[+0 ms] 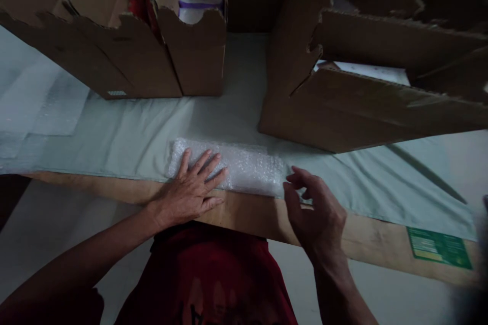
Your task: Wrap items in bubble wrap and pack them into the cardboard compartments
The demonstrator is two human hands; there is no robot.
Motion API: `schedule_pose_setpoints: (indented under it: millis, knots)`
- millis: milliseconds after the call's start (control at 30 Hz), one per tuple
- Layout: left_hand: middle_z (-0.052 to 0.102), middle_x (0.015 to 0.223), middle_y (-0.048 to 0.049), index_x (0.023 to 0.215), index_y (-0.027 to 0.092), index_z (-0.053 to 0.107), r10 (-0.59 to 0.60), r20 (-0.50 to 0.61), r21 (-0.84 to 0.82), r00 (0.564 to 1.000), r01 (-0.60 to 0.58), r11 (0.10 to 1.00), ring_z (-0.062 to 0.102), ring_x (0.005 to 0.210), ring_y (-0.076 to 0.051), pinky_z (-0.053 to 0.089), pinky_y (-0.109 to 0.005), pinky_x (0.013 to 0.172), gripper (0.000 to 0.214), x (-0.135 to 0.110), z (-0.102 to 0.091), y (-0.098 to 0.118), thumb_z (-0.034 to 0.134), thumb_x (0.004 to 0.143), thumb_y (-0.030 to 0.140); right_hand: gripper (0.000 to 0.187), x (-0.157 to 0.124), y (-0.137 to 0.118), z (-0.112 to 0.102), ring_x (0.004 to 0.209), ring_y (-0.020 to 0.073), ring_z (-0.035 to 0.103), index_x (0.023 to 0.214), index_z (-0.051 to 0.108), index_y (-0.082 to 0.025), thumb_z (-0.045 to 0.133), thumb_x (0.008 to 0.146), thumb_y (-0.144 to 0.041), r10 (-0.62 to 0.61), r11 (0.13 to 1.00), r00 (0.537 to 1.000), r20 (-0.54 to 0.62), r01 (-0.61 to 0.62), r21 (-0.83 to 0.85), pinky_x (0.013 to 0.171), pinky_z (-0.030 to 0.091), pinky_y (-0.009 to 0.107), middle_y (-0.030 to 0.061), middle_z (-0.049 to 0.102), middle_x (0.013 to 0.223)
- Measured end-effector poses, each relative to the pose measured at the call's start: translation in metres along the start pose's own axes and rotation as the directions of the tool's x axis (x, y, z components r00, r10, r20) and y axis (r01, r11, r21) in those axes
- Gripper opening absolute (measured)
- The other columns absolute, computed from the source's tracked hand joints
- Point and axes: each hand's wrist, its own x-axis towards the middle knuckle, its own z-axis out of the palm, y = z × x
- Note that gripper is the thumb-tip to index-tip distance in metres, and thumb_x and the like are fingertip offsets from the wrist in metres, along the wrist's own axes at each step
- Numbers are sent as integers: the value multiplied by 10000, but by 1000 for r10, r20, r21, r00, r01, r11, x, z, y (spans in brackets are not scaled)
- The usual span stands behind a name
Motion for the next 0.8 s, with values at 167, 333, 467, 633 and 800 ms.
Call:
schedule_pose_setpoints:
  millis: [167,333,467,633,800]
  knots:
    - [304,1701,-158,1590,249,377,-32,54,12,998,32,999,226,1585,-382,88,-729,1238,694,3,-3,3,524,1004,591,300,8,-26,33,1147,283,657,1244,647,-191,516,985,-118,-347,937,909,231,347,43,876,529,421,143,689,1325]
    - [380,1667,-153,1544,229,455,-31,35,-64,999,33,997,280,1565,-366,131,-689,1248,629,3,-12,0,506,1017,570,315,0,-24,63,1237,305,609,1264,673,-149,508,996,-130,-376,911,869,323,410,-41,912,490,424,154,676,1369]
    - [580,1494,-155,1371,171,624,-70,-125,-133,990,53,990,500,1400,-303,340,-533,1195,413,7,-25,-21,464,1054,382,315,-7,-21,66,1294,291,580,1275,669,-148,498,1011,-132,-358,919,878,318,391,-44,954,468,418,141,665,1399]
    - [688,1244,-130,1251,181,694,-204,-62,-59,977,200,978,604,1172,-304,472,-456,1004,325,31,-40,-52,533,975,239,343,-7,-24,63,1327,301,563,1301,658,-150,472,1014,-130,-326,934,876,355,358,-25,978,472,441,151,646,1424]
    - [694,1162,-120,1215,180,692,-213,131,-8,968,216,976,615,1127,-298,469,-412,957,366,54,-51,-65,643,901,362,371,-9,-23,65,1339,311,555,1333,648,-166,473,1008,-132,-298,949,882,365,315,15,999,477,472,150,623,1453]
